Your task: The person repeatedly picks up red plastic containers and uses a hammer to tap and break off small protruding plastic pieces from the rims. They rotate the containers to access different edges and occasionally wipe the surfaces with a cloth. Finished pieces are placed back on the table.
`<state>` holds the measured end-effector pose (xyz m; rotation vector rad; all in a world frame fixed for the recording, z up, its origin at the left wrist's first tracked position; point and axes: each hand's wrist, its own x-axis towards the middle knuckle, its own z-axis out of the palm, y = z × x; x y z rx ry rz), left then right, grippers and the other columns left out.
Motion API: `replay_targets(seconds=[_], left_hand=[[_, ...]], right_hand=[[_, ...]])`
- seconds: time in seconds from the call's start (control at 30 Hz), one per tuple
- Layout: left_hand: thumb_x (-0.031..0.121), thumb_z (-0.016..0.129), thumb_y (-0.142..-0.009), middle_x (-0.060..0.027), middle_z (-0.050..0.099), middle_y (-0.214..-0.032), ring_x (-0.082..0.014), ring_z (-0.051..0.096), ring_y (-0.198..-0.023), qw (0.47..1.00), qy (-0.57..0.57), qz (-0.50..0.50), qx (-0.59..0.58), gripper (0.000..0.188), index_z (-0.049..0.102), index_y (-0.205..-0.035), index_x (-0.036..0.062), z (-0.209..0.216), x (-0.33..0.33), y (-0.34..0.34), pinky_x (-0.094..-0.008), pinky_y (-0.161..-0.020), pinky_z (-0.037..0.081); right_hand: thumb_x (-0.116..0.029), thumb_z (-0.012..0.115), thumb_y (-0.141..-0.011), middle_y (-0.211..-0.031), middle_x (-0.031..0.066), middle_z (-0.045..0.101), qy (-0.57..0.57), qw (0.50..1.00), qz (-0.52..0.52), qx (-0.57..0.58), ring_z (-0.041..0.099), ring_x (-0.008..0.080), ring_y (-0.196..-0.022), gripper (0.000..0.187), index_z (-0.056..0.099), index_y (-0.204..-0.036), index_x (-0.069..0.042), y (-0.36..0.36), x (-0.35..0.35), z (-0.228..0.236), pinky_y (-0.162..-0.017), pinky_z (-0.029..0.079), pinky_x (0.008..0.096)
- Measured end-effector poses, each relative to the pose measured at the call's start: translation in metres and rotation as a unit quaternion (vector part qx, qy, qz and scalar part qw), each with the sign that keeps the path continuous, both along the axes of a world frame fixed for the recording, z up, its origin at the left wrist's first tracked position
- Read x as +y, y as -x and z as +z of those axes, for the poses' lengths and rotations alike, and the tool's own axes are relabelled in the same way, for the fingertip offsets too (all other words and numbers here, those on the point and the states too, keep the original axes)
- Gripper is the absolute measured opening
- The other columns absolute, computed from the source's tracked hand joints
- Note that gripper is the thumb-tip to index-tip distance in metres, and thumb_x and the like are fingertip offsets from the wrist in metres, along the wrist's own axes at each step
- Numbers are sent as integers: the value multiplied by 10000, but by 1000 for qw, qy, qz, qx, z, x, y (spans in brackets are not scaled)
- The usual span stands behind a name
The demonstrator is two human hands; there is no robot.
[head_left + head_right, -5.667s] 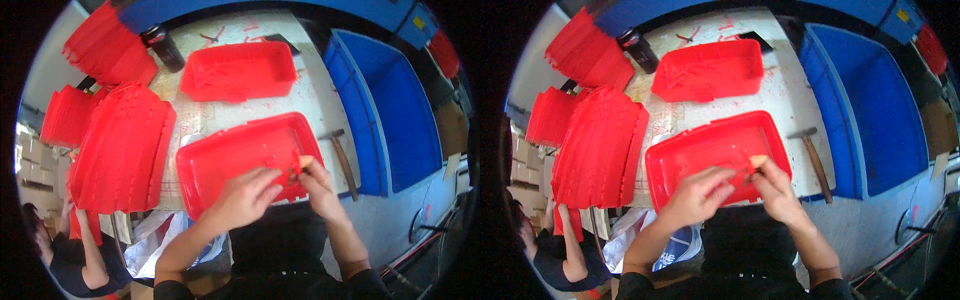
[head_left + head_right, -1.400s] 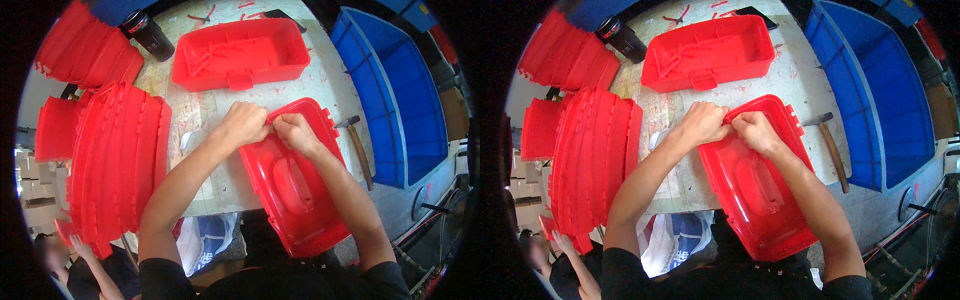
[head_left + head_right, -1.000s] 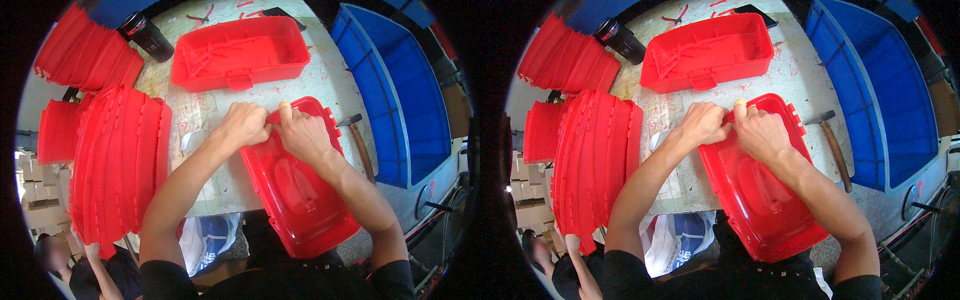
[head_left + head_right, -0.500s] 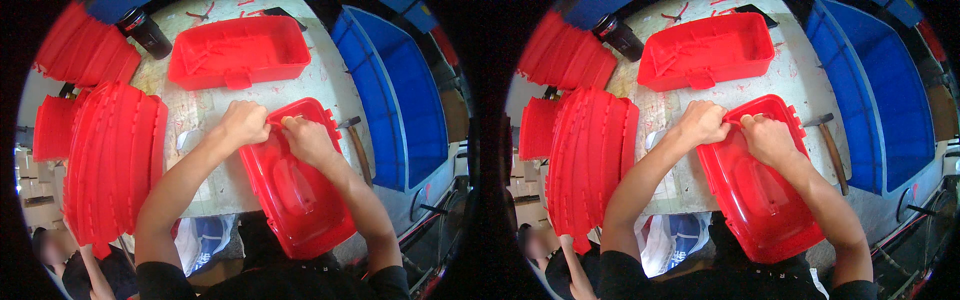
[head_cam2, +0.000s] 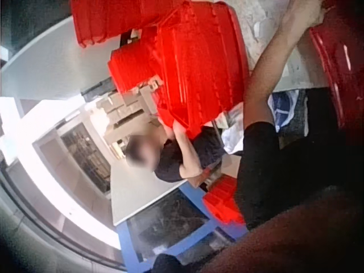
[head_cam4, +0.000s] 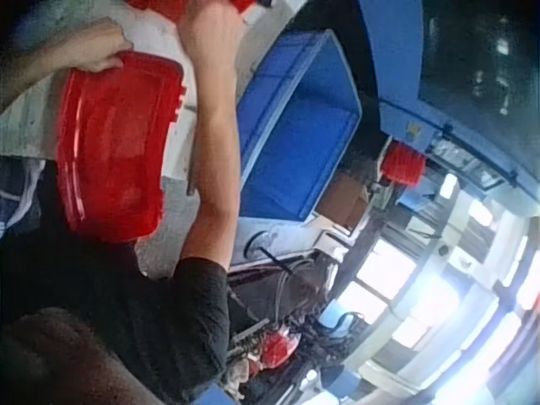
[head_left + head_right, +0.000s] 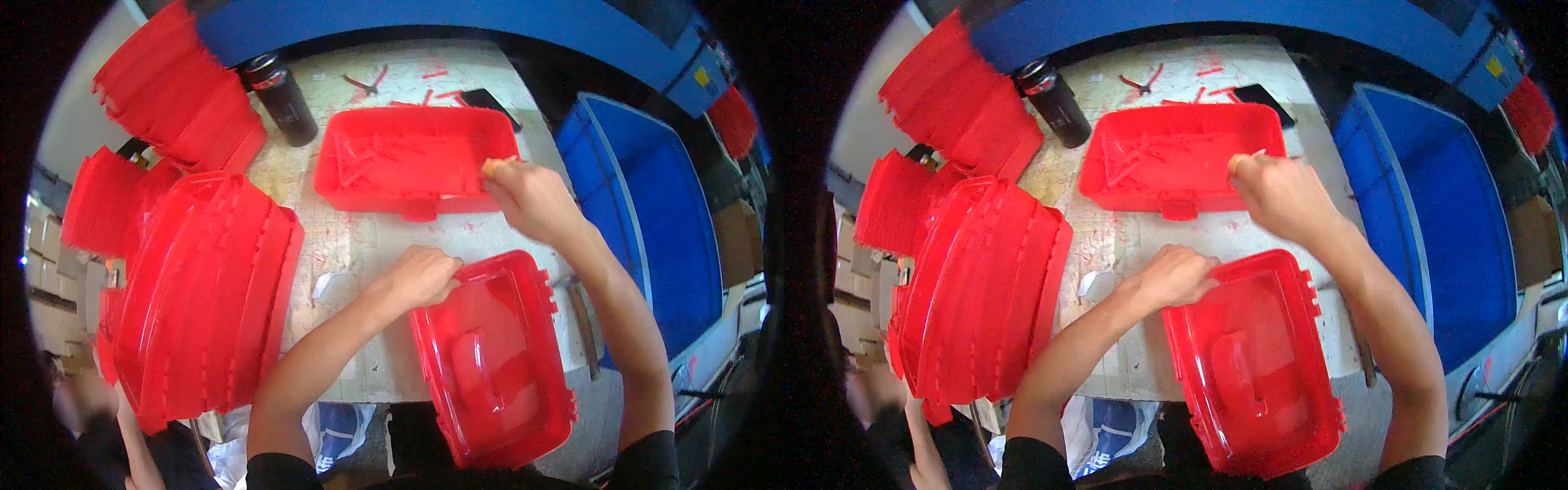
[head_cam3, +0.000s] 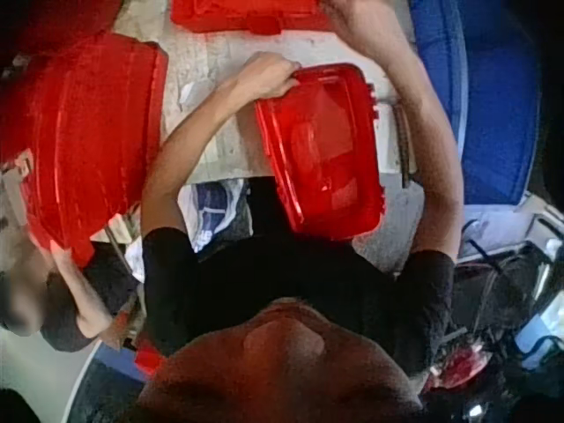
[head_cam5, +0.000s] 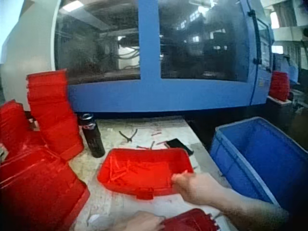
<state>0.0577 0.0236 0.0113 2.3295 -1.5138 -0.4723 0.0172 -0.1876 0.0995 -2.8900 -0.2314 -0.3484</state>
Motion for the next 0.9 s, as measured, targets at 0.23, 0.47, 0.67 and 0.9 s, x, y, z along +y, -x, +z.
replay_targets(seconds=[0.23,0.47,0.67,0.9], left_hand=[[238,711,-815,-210,710,-912,-402,678,-932,999,-19,-36,2,219,738,-945,63,-8,-8,-29,-511,-825,533],[389,723,-805,-198,712,-904,-385,681,-908,998,-51,-15,21,378,736,-985,56,-1,-5,-27,-508,-816,528],[364,662,-911,-184,712,-883,-324,701,-826,978,197,46,45,345,723,-957,28,8,4,-23,-452,-721,537],[254,560,-1041,-19,565,-694,-70,536,-580,739,485,265,386,339,508,-1264,4,43,29,32,-231,-512,426]], right_hand=[[-146,653,-836,-1106,123,682,7,995,95,6,652,329,-1109,302,705,-1133,-126,-145,44,-73,-860,560,462],[-154,665,-841,-1243,105,640,81,991,107,16,595,339,-1175,310,693,-1149,-135,-215,95,-107,-962,508,436],[-93,642,-915,-830,45,659,-446,894,-13,-27,619,161,-813,71,692,-906,-43,-141,56,-52,-730,495,312],[-144,646,-982,-827,-13,652,-673,738,1,50,550,70,-757,113,700,-954,-49,36,54,-21,-707,445,244]])
